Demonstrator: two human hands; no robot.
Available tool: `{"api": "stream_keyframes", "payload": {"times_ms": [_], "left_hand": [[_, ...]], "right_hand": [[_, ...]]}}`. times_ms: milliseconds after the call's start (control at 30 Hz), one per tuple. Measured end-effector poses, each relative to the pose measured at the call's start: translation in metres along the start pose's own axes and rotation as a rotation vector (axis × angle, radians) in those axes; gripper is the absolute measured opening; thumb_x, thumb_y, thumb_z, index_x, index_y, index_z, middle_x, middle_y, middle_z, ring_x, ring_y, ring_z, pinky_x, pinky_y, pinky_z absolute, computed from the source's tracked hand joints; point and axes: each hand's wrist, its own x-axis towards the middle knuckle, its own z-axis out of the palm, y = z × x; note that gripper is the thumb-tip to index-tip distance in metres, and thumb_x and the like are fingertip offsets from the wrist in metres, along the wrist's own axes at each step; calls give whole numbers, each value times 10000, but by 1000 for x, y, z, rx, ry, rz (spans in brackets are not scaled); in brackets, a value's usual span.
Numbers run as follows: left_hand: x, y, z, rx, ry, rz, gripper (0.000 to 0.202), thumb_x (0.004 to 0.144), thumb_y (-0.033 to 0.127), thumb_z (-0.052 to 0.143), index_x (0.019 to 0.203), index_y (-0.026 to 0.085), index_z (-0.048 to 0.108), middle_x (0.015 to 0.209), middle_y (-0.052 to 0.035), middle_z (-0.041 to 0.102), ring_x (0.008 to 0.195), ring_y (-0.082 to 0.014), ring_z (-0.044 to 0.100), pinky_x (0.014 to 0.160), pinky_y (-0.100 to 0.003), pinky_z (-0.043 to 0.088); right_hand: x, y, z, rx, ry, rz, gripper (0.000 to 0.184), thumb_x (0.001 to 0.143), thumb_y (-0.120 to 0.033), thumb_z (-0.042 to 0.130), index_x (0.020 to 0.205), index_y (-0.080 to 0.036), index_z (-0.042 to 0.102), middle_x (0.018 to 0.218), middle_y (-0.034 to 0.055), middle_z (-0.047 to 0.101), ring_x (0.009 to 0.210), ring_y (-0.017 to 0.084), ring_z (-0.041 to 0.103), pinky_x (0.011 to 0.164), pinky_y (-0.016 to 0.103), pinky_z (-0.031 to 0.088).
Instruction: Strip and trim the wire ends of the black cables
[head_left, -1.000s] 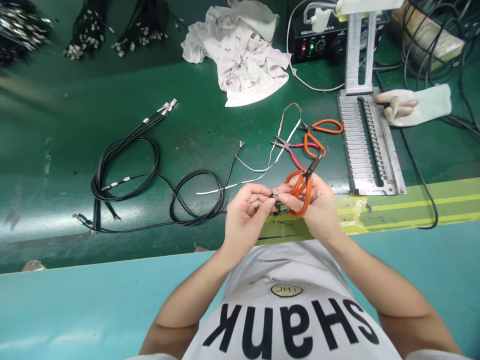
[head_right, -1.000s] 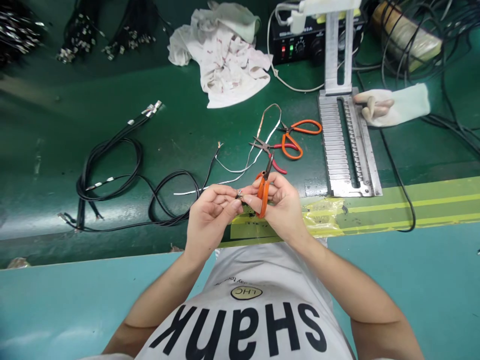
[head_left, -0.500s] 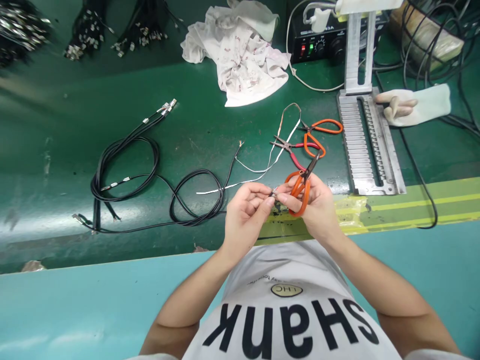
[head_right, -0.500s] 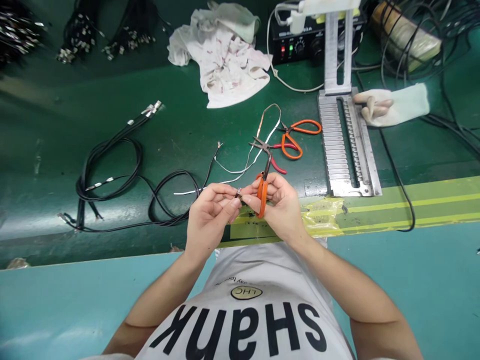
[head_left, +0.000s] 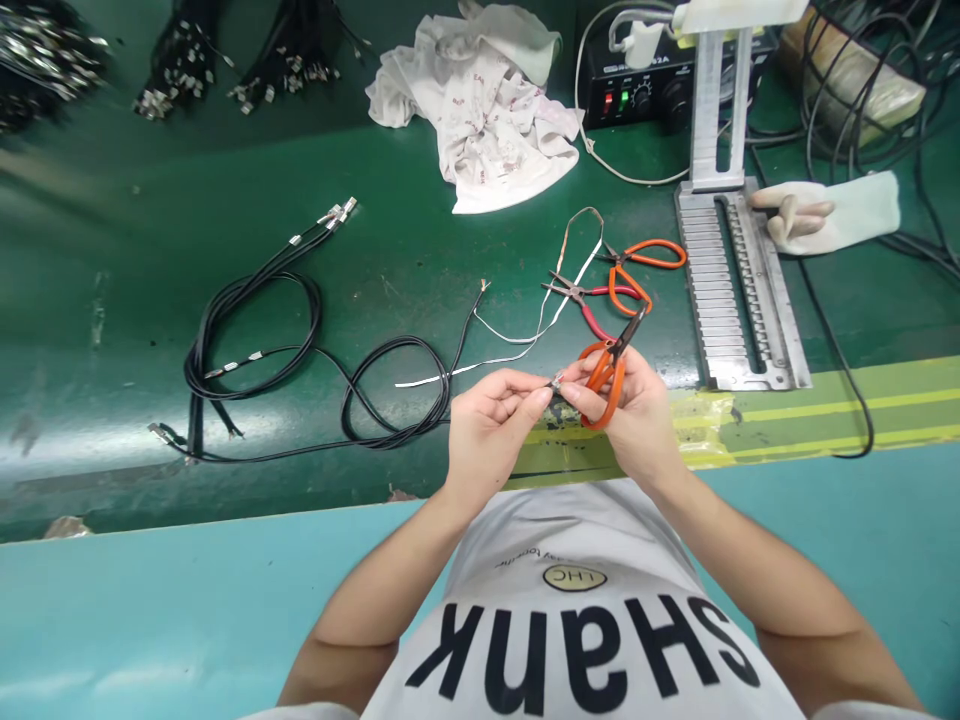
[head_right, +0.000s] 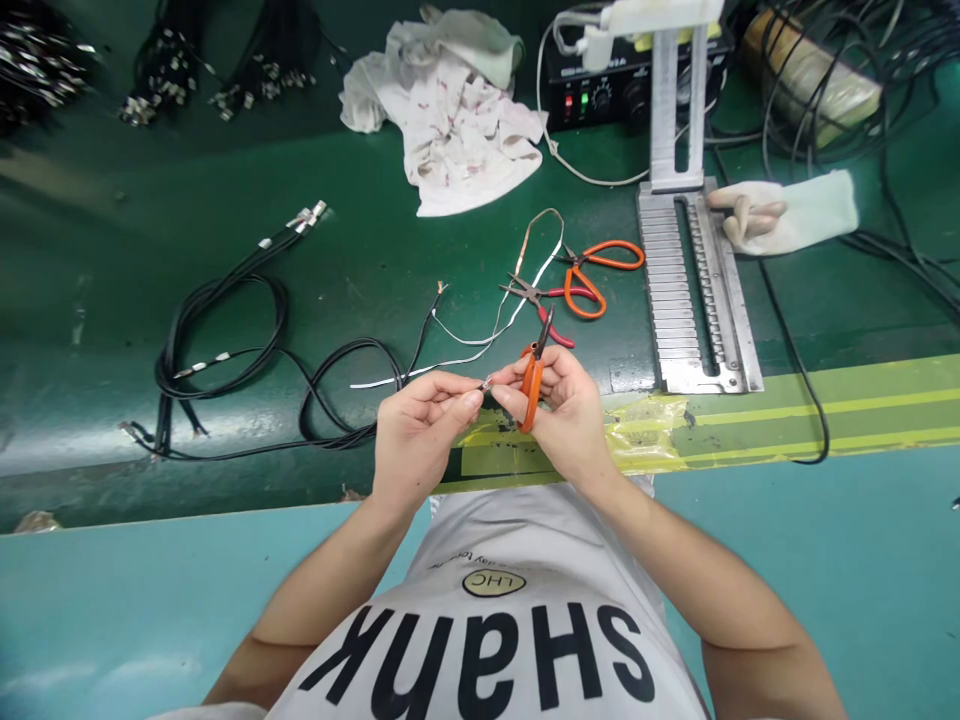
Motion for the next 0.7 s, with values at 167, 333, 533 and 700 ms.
{"api": "stream_keyframes", "payload": {"times_ms": [167, 333, 533, 700], "left_hand": [[-1, 1, 0, -1, 6, 25, 182, 825, 317, 782, 899, 153, 757, 833, -55, 760, 722, -133, 695, 679, -231, 554], [0, -1, -1, -5, 9, 44, 173, 835, 315, 773, 901, 154, 765, 773, -42, 739, 719, -135, 691, 684, -230, 558], [-1, -2, -2, -20, -28, 49, 127, 870, 285, 740, 914, 166, 753, 800, -31, 728, 713, -106, 662, 684, -213, 533], [-2, -4, -1, -88, -75, 3, 142, 875, 268, 733, 954, 157, 691, 760, -8, 683, 626, -67, 583, 575, -174, 454]], "right_hand": [[-1, 2, 0, 21, -1, -19, 305, 779, -274, 837, 968, -243, 600, 930, -8, 761, 855, 143, 715, 839, 293, 567], [-2, 4, -1, 53, 7, -18, 289, 772, -205, 843, 956, -236, 623, 935, -22, 766, 841, 117, 714, 808, 250, 558], [-5, 6, -2, 46, 9, -32, 285, 772, -203, 844, 963, -242, 635, 938, -22, 770, 852, 123, 718, 792, 252, 568], [-5, 6, 0, 67, 16, -64, 298, 783, -182, 835, 980, -250, 621, 973, -25, 774, 858, 120, 724, 808, 259, 579]]}}
